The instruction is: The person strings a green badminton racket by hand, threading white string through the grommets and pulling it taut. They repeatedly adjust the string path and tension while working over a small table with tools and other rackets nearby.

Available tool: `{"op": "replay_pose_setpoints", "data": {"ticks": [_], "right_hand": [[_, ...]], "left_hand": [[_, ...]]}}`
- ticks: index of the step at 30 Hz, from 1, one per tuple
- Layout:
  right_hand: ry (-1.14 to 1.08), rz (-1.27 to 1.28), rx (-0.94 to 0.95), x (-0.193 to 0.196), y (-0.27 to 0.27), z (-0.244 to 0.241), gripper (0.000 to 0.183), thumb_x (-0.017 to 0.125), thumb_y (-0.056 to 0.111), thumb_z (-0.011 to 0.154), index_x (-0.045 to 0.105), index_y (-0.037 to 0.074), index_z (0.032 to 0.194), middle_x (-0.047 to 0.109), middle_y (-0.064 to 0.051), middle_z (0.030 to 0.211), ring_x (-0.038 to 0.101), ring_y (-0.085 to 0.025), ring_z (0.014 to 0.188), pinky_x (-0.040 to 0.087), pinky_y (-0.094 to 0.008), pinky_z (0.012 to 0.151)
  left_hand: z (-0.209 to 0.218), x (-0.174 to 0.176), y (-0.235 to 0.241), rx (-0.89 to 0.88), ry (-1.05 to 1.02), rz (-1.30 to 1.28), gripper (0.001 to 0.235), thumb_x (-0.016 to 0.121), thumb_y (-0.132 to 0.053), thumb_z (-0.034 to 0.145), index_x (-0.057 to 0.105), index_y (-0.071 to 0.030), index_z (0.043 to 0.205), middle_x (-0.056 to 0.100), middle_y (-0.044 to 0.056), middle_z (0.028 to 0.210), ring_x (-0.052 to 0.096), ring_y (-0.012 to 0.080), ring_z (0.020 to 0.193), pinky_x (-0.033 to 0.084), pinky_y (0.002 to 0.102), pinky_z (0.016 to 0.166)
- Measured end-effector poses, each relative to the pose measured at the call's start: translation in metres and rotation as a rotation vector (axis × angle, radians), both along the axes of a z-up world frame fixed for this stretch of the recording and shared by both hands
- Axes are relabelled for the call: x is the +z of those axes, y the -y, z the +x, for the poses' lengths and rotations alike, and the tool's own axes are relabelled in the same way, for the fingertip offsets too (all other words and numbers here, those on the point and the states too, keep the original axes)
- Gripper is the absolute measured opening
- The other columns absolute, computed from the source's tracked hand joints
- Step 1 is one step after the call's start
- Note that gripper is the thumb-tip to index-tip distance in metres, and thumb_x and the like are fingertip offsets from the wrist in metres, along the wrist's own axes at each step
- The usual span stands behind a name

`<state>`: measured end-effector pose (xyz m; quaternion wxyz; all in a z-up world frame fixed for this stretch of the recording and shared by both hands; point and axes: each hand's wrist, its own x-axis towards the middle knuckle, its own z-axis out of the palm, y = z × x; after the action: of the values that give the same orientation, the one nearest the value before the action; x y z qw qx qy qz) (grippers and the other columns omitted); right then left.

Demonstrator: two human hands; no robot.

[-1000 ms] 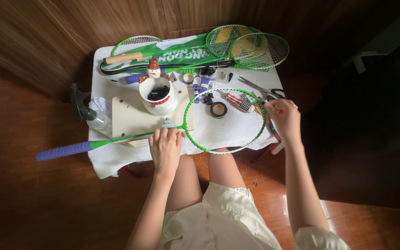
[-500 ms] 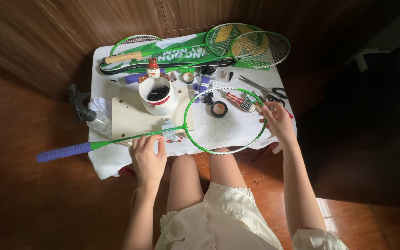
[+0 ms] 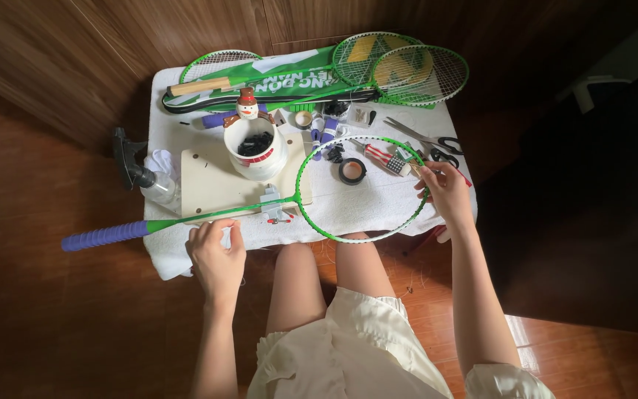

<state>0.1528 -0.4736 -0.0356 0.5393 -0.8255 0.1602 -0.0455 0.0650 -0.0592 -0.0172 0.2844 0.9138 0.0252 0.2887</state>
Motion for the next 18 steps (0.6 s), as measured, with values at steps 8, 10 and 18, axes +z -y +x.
{"op": "replay_pose_setpoints", "data": {"ticks": [8,10,18], "right_hand": [[-0.022,-0.017,-0.003,0.005,-0.001,0.0,0.032,0.064,0.029,0.102,0.066,0.004,0.122,0.075,-0.008,0.086,0.071,-0.013,0.07,0.053,-0.026,0.058],[-0.031,-0.049,-0.003,-0.005,0.002,0.004,0.032,0.062,0.029,0.103,0.065,0.005,0.123,0.075,-0.007,0.088,0.071,-0.014,0.07,0.053,-0.027,0.057],[0.005,-0.072,0.027,0.008,0.001,-0.011,0.036,0.059,0.028,0.104,0.06,0.006,0.133,0.073,-0.009,0.089,0.069,-0.014,0.073,0.053,-0.028,0.059]], "left_hand": [[-0.008,-0.005,-0.024,-0.007,-0.017,-0.07,0.012,0.081,-0.012,0.087,0.071,-0.007,0.094,0.067,0.007,0.083,0.054,0.0306,0.078,0.046,0.044,0.08],[-0.017,0.007,-0.036,-0.1,-0.182,-0.152,0.014,0.083,-0.018,0.086,0.076,-0.011,0.096,0.065,0.007,0.079,0.057,0.0279,0.081,0.049,0.039,0.075],[-0.106,0.087,-0.219,0.05,0.101,-0.012,0.008,0.074,-0.008,0.107,0.068,-0.006,0.111,0.073,0.011,0.12,0.07,0.0204,0.11,0.058,0.034,0.096]]}}
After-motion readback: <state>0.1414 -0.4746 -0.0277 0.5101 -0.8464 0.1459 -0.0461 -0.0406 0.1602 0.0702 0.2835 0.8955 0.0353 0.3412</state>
